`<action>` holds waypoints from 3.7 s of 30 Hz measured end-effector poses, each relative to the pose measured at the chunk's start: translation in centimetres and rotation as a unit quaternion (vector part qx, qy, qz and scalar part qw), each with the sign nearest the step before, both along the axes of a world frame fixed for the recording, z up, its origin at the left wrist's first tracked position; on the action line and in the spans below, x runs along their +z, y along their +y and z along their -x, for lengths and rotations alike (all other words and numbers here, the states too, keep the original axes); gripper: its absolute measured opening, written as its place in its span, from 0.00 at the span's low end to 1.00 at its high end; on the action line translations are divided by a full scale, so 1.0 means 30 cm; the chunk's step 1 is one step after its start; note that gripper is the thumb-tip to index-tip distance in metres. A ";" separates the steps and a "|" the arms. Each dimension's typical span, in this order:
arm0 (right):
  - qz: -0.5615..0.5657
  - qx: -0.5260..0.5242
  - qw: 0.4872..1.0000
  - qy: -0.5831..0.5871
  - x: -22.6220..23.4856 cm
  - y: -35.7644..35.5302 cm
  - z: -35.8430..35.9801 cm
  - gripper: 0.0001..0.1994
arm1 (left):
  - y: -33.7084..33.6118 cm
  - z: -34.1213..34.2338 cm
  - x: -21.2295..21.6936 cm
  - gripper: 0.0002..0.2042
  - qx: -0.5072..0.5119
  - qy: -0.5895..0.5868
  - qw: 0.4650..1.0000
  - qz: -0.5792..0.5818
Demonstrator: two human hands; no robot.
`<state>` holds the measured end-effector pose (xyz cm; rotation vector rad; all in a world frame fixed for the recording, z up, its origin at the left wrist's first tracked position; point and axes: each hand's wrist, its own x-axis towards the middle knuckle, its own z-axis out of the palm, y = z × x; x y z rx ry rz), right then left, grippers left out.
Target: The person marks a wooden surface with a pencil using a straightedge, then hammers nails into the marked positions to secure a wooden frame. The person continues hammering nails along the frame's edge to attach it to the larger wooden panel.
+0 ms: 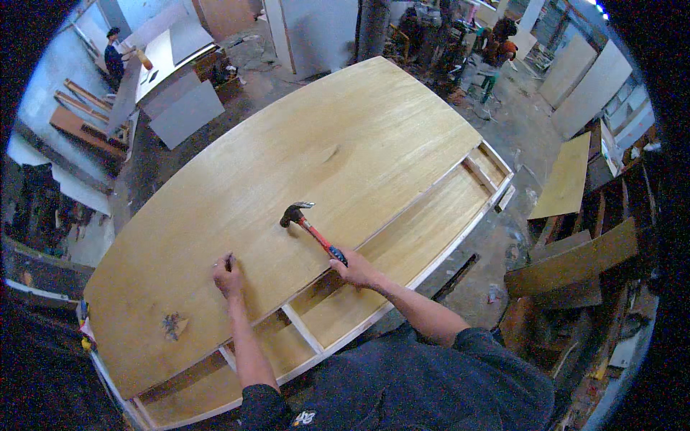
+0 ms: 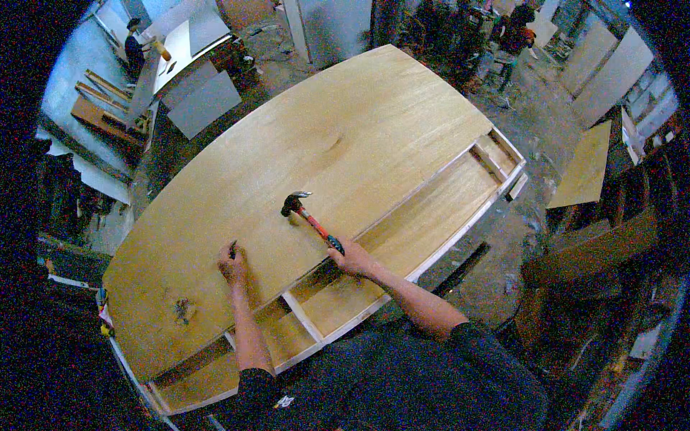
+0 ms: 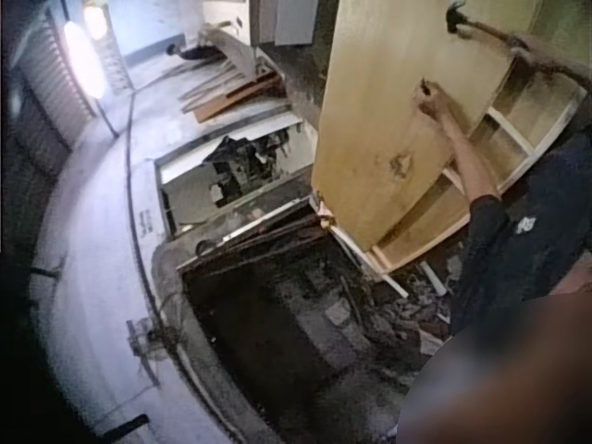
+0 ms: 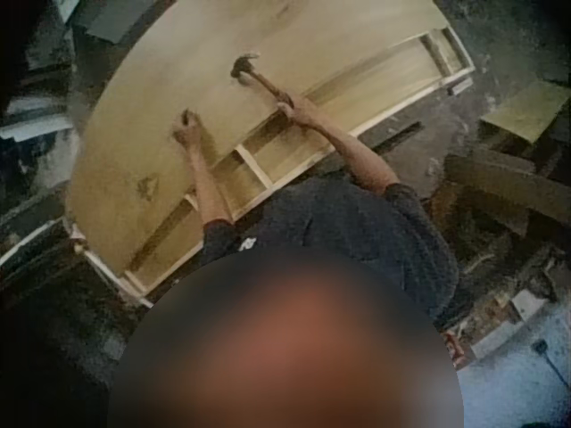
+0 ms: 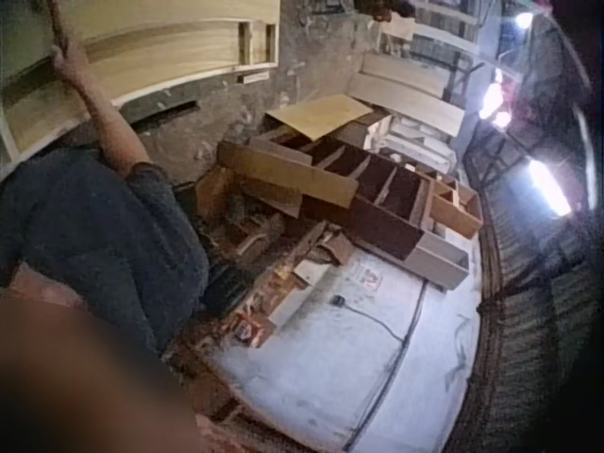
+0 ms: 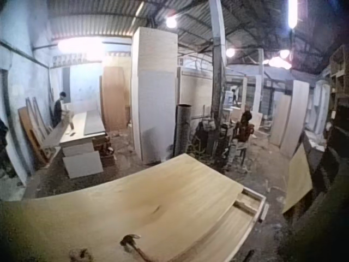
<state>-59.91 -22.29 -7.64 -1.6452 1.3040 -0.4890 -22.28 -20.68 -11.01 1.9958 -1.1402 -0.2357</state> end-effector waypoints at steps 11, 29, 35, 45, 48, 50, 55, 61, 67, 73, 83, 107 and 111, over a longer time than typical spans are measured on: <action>0.001 -0.031 0.999 0.036 -0.029 0.030 -0.017 0.20 | 0.009 0.023 0.026 0.12 0.012 0.025 1.000 0.006; -0.049 -0.015 0.996 -0.072 -0.017 0.005 0.008 0.11 | -0.478 0.079 0.054 0.12 -0.013 0.047 0.997 -0.057; -0.317 -0.034 0.937 -0.140 0.091 -0.018 0.001 0.14 | -0.787 -0.024 0.065 0.11 -0.025 -0.054 0.997 -0.043; -0.322 0.034 0.933 -0.159 0.159 -0.194 0.007 0.17 | -0.999 -0.112 0.054 0.11 -0.030 -0.062 0.998 -0.008; -0.269 0.041 0.950 -0.153 0.132 -0.305 -0.049 0.18 | -1.010 -0.118 0.051 0.11 -0.021 -0.053 0.998 -0.013; -0.171 0.052 0.977 -0.118 0.117 -0.381 -0.097 0.18 | -1.010 -0.119 0.052 0.12 -0.021 -0.051 0.998 -0.014; 0.025 0.049 0.998 -0.031 0.133 -0.588 -0.255 0.19 | -1.010 -0.124 0.056 0.11 -0.031 -0.076 0.997 0.007; 0.039 0.081 0.995 0.044 0.235 -0.773 -0.410 0.20 | -1.011 -0.116 0.057 0.10 -0.015 -0.049 0.998 -0.022; 0.096 0.131 0.980 0.114 0.264 -0.862 -0.492 0.20 | -1.009 -0.107 0.071 0.10 -0.024 -0.050 0.998 -0.008; 0.124 0.141 0.973 0.132 0.245 -0.864 -0.503 0.20 | -1.006 -0.109 0.058 0.10 -0.027 -0.077 0.997 -0.018; 0.167 0.126 0.964 0.166 0.206 -0.854 -0.510 0.16 | -0.999 -0.119 0.072 0.14 -0.024 -0.041 0.998 -0.031; 0.194 0.126 0.959 0.166 0.179 -0.895 -0.541 0.14 | -1.013 -0.123 0.018 0.18 -0.005 -0.076 0.997 -0.011; 0.139 0.120 0.965 0.186 0.201 -0.891 -0.537 0.14 | -1.019 -0.126 0.016 0.18 0.000 -0.090 0.996 0.021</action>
